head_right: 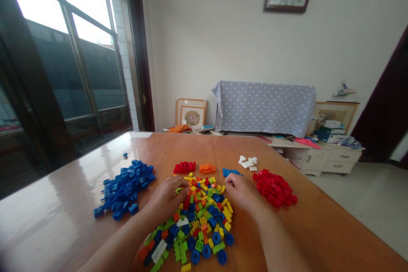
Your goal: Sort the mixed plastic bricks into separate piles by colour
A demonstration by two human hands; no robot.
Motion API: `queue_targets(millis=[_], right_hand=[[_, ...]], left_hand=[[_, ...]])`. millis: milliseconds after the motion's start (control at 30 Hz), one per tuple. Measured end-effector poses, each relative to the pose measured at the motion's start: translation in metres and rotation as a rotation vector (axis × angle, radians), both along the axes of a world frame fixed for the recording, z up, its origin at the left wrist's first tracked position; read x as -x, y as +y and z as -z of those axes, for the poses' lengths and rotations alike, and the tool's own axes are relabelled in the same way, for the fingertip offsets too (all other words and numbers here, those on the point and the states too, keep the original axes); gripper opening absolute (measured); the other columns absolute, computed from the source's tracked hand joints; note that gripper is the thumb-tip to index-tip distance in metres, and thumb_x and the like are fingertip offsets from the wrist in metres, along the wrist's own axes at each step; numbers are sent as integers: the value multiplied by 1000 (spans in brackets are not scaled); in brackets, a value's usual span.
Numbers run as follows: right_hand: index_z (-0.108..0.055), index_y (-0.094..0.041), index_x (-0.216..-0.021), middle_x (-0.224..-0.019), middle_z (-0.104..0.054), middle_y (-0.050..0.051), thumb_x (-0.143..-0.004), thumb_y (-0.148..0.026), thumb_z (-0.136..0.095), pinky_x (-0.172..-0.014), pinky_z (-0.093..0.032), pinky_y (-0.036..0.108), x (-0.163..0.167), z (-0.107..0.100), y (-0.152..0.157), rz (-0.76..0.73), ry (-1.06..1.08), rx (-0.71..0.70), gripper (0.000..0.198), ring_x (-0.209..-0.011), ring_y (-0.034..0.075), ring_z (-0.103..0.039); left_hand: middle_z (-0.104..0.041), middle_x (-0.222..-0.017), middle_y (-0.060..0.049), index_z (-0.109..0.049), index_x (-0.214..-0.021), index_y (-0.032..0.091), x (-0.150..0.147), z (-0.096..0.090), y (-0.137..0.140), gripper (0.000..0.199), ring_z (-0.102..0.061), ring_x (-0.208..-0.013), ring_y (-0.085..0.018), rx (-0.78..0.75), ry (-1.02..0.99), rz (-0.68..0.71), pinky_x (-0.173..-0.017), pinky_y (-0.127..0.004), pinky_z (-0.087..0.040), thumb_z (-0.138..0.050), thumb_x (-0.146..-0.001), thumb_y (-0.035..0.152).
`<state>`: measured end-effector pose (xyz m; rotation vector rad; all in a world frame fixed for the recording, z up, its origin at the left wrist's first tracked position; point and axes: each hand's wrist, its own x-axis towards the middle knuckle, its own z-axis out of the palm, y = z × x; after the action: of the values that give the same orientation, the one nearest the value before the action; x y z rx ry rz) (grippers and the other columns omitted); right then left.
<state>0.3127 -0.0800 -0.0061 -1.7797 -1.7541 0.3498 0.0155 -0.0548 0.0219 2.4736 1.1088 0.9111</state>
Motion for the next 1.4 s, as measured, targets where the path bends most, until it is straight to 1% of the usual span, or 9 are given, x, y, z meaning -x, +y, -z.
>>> queue_targets(millis=[100, 233, 367, 500, 600, 800, 933, 1200, 1400], right_hand=[[-68, -20, -86, -74, -66, 0, -84, -29, -54, -59, -35, 23, 13, -3, -5, -81, 35, 40, 17, -68, 15, -56], [-66, -19, -82, -69, -65, -1, -86, -31, -55, -56, -31, 22, 16, -5, -9, -48, -12, 98, 17, -65, 14, -55], [-67, -19, -81, -71, -67, -1, -88, -31, -55, -57, -32, 22, 20, -3, -10, -97, -48, 158, 18, -66, 14, -56], [-68, -20, -86, -82, -70, 1, -87, -25, -55, -67, -40, 24, 39, -6, -13, -201, -39, 79, 14, -76, 16, -60], [-71, -20, -93, -93, -72, 3, -86, -21, -55, -76, -44, 26, 54, -10, -17, -266, 1, 29, 17, -87, 19, -63], [-70, -20, -110, -109, -73, 6, -86, -18, -52, -86, -50, 30, 68, -11, -21, -300, 178, 9, 31, -98, 21, -67], [-70, -21, -109, -109, -74, 5, -87, -24, -55, -88, -52, 33, 68, -11, -19, -298, 308, 27, 27, -101, 22, -67], [-67, -19, -94, -81, -67, 1, -88, -34, -56, -65, -49, 26, 31, -24, -21, -240, 330, 164, 20, -72, 17, -62], [-68, -20, -97, -74, -62, -1, -82, -41, -69, -57, -38, 22, 20, -42, -36, -346, 199, 314, 27, -68, 15, -55]], left_hand=[[-69, -95, -6, -66, -91, 22, 1, -1, 0, 15, -62, -92, -22, 10, 32, -19, -76, -29, -44, -52, -92, 24], [-69, -98, -6, -68, -93, 22, 2, -3, -1, 14, -63, -93, -22, 26, 65, -41, -78, -29, -45, -54, -91, 22], [-69, -104, -6, -69, -106, 25, 0, -5, -9, 21, -62, -100, -25, 34, 63, 58, -86, -33, -46, -60, -91, 36], [-68, -109, -6, -68, -118, 27, -3, -5, -19, 45, -59, -108, -28, 34, 111, 210, -91, -37, -47, -74, -80, 51], [-67, -112, -7, -68, -119, 28, -3, -2, -19, 52, -58, -109, -30, 22, 146, 230, -93, -39, -47, -78, -75, 52], [-67, -102, -6, -70, -105, 26, -2, 2, -10, 26, -59, -104, -28, 3, 187, 164, -88, -37, -45, -72, -81, 37], [-66, -99, -6, -69, -99, 25, 0, 2, -7, 18, -59, -99, -27, -2, 207, 105, -85, -35, -45, -68, -81, 28], [-66, -94, -5, -68, -91, 24, 11, -1, 2, 18, -60, -93, -24, 3, 205, 69, -80, -32, -45, -60, -77, 15], [-67, -91, -4, -68, -86, 22, 19, -7, 9, 23, -62, -89, -21, 19, 187, 44, -78, -29, -46, -53, -77, 9]])
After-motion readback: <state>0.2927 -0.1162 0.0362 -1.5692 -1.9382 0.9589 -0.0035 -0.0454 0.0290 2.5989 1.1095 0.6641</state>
